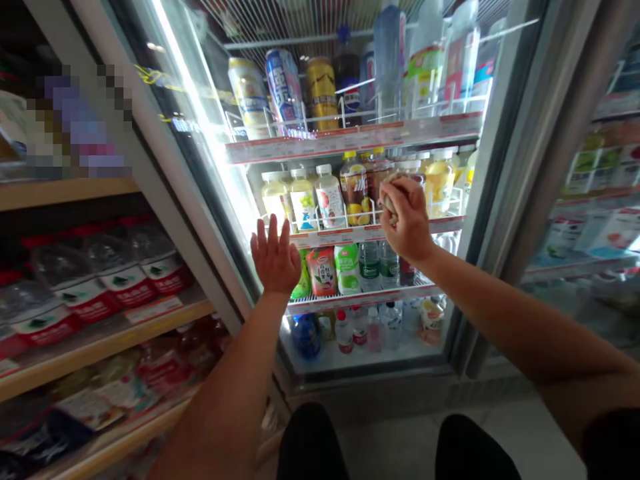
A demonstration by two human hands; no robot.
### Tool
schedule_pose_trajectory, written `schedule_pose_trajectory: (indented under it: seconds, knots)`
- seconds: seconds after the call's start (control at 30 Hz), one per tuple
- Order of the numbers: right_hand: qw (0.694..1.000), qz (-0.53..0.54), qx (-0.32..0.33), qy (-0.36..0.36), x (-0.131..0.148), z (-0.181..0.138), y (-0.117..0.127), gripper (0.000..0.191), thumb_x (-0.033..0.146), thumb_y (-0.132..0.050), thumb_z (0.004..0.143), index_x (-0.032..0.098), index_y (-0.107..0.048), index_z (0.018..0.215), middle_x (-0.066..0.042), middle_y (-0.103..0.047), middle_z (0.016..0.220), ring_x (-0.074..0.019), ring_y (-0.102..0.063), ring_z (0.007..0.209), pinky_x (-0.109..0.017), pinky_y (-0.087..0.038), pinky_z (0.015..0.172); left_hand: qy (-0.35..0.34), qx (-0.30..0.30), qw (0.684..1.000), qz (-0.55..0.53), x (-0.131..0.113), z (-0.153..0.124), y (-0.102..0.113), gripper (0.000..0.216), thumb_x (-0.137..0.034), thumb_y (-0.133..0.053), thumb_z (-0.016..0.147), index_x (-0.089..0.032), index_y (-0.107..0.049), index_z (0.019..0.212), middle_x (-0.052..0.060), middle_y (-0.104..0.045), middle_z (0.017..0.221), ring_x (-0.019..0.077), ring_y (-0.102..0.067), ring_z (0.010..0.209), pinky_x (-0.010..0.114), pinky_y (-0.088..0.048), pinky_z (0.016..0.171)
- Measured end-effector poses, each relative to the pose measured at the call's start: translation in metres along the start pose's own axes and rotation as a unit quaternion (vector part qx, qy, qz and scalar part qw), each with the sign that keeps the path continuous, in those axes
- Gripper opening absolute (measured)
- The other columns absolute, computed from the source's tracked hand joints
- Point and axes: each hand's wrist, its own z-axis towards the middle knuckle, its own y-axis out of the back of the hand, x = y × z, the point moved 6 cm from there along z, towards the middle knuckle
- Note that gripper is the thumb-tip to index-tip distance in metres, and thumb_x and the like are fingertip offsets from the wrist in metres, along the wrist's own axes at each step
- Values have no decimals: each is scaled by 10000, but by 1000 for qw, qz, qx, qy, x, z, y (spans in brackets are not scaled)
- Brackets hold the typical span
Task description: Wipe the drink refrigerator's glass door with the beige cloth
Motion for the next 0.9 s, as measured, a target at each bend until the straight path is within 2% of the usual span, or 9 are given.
schedule_pose_trajectory:
  seconds: [0.13, 0.2, 0.27, 0.33, 0.43, 0.6, 0.63, 0.8, 0.9]
  knots:
    - [976, 25, 161, 145, 29, -33, -18, 702, 110, -484, 967, 349, -317, 1606, -66, -610, 1320, -277, -568, 1299, -505, -485, 1162, -12, -7, 1000, 1, -2, 0, 2, 544, -328, -414, 1018, -181, -493, 1535, 114, -407, 1638, 256, -146, 1602, 492, -93, 1313]
    - [960, 34, 203, 189, 34, -41, -20, 695, 109, -499, 969, 330, -325, 1605, -61, -637, 1327, -267, -581, 1296, -510, -487, 1164, -13, -7, 1000, 2, -3, 0, 2, 543, -334, -412, 1021, -171, -494, 1533, 121, -406, 1638, 261, -144, 1603, 490, -90, 1313]
    - [978, 23, 151, 145, 21, -28, -12, 679, 104, -495, 964, 317, -353, 1593, -80, -630, 1328, -285, -579, 1296, -523, -495, 1148, -9, -4, 1000, 11, -3, 0, 2, 544, -344, -407, 1023, -167, -497, 1529, 121, -404, 1639, 259, -145, 1603, 487, -97, 1311]
    - [997, 4, 54, 55, -1, -10, 3, 679, 98, -484, 951, 322, -369, 1581, -101, -589, 1341, -306, -566, 1298, -534, -495, 1139, -4, -1, 1000, 20, -3, 1, 2, 544, -353, -400, 1024, -169, -501, 1527, 119, -406, 1637, 254, -148, 1602, 485, -107, 1310]
    - [999, -3, -41, -27, -17, -5, 17, 681, 95, -488, 930, 325, -397, 1564, -115, -542, 1351, -319, -561, 1284, -543, -498, 1127, -6, 0, 1000, 16, -2, 0, 1, 546, -357, -400, 1024, -172, -501, 1528, 118, -414, 1632, 252, -145, 1602, 489, -109, 1309]
    - [981, 31, 143, 124, 15, -37, -4, 760, 62, -513, 927, 324, -323, 1615, -102, -625, 1292, -301, -601, 1259, -502, -541, 1092, -6, 5, 1000, 4, 0, 0, 0, 550, -337, -411, 1016, -176, -489, 1537, 113, -397, 1642, 266, -136, 1603, 506, -93, 1313]
    - [978, 30, 154, 136, 16, -39, -4, 767, 56, -513, 928, 323, -316, 1619, -101, -627, 1305, -300, -598, 1274, -502, -537, 1102, -6, 7, 1000, 2, 0, 0, 0, 552, -332, -415, 1015, -177, -484, 1540, 112, -390, 1646, 269, -133, 1604, 510, -90, 1313]
    - [999, -36, -21, -4, -20, -15, 23, 661, 79, -530, 936, 355, -476, 1534, -92, -513, 1489, -341, -522, 1378, -562, -482, 1149, -19, -8, 1000, -5, -1, -1, 1, 551, -307, -433, 1011, -182, -477, 1545, 111, -385, 1650, 271, -141, 1603, 502, -92, 1314]
    - [999, -40, -21, 4, -19, -28, 23, 676, 76, -536, 942, 327, -444, 1563, -98, -567, 1477, -337, -523, 1388, -572, -477, 1158, -23, -16, 1000, -6, -2, -1, 1, 545, -309, -434, 1013, -186, -485, 1541, 112, -400, 1642, 267, -152, 1601, 499, -94, 1313]
